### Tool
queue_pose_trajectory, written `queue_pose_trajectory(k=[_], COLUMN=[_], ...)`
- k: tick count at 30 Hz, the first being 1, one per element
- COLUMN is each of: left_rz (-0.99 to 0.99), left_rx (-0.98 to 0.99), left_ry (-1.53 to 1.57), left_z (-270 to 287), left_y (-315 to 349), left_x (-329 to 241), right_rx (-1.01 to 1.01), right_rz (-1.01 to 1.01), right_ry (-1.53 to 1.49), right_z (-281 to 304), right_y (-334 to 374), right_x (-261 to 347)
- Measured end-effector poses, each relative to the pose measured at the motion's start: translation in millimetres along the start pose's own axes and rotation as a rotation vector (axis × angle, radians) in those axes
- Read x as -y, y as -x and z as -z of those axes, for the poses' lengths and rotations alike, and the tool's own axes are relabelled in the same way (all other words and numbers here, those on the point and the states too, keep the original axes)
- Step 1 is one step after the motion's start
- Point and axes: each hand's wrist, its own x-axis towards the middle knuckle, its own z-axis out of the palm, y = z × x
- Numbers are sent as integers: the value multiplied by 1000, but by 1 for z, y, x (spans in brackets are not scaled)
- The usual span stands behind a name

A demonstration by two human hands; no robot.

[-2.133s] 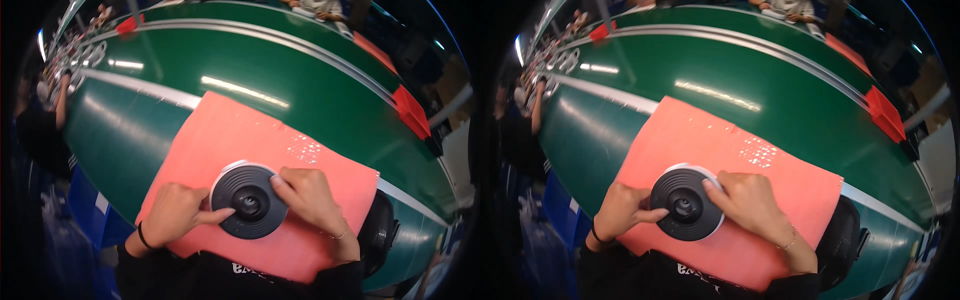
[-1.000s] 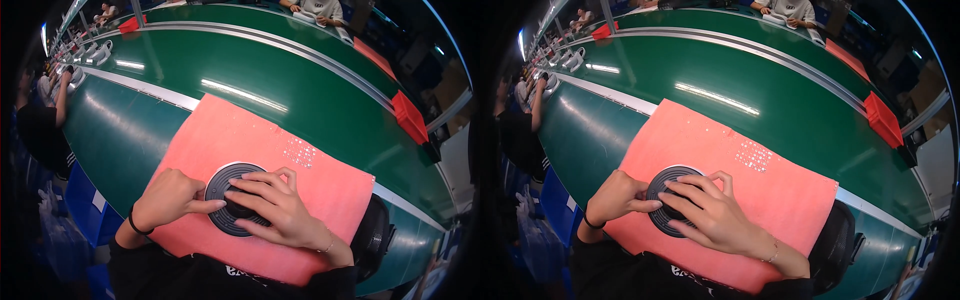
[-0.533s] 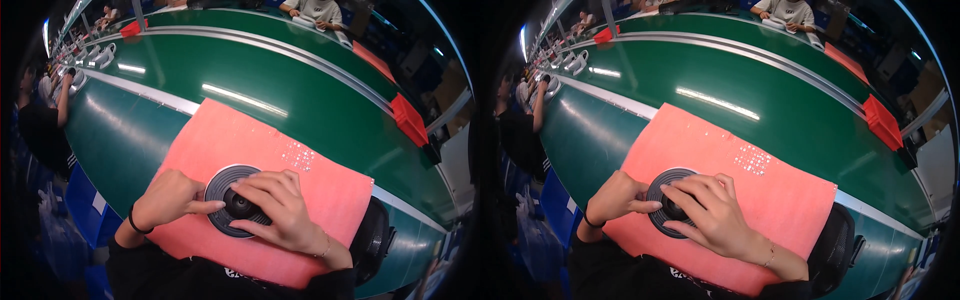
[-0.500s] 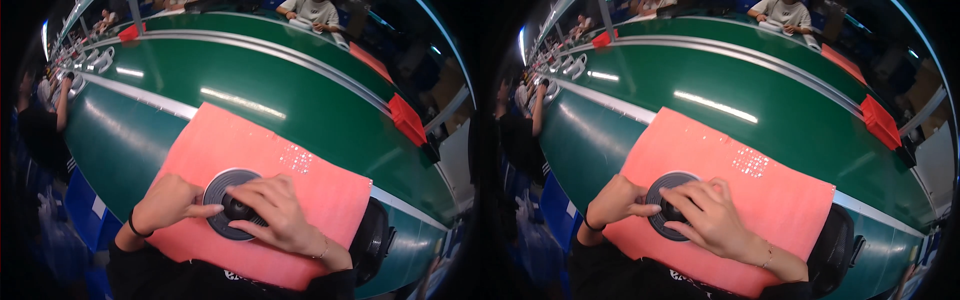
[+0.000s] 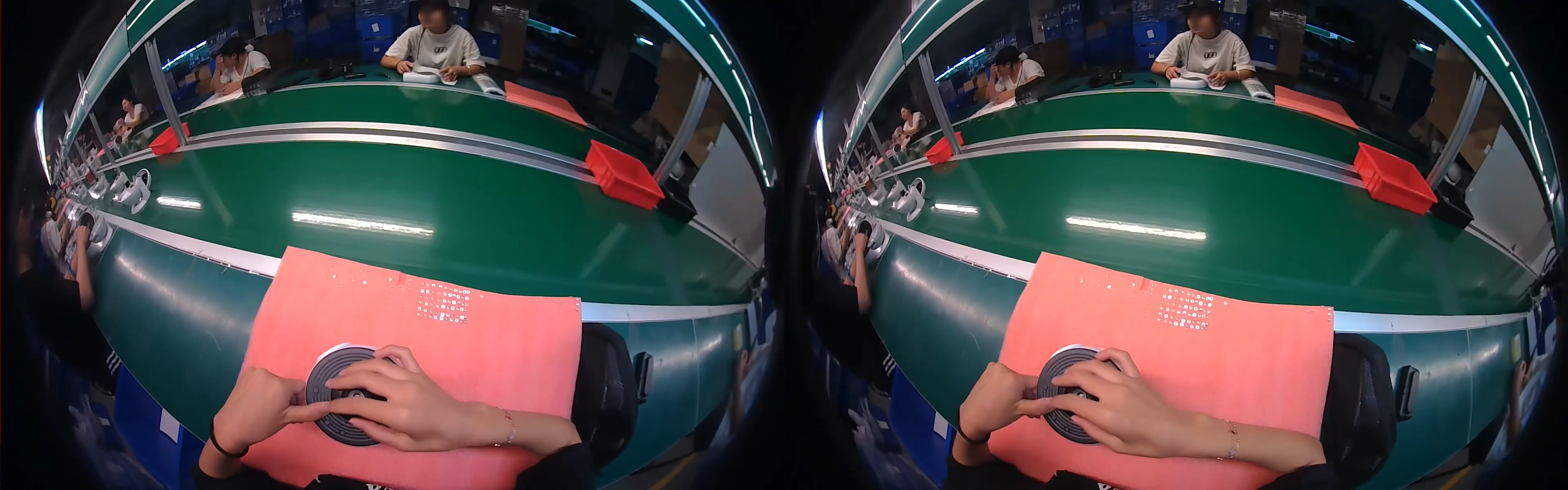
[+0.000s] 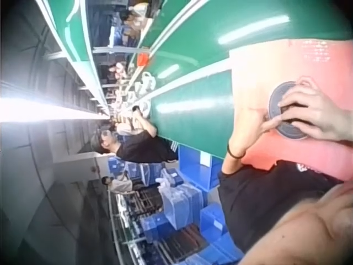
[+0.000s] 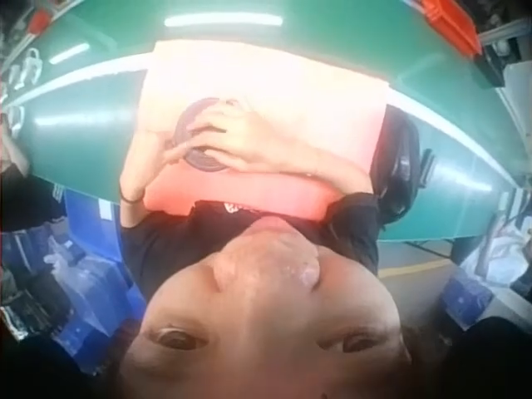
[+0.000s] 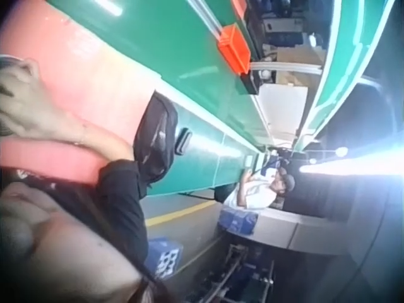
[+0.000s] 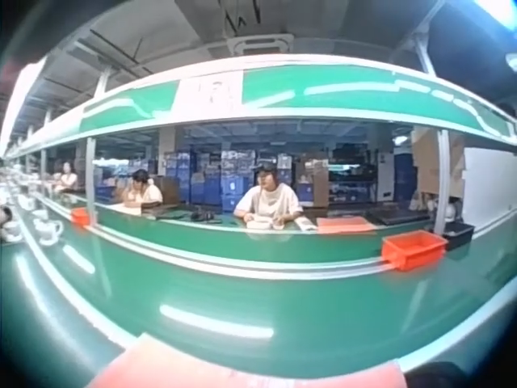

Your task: Assembling a white security camera housing and applying small stickers to the device.

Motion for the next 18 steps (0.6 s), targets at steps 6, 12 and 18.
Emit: queue_pose_trajectory(k=[6, 12, 18], left_rz=[32, 199, 127], left_rx=[22, 262, 125], left_ry=[-51, 857, 1337], left_z=[14, -35, -29], left_y=[-2, -7, 4], left_x=[-12, 38, -3], right_rx=[-182, 274, 72], right_rz=[-94, -772, -587], right_ry=[28, -444, -538], right_z=[3, 14, 22], right_y=[-4, -9, -5], right_x=[-6, -28, -13])
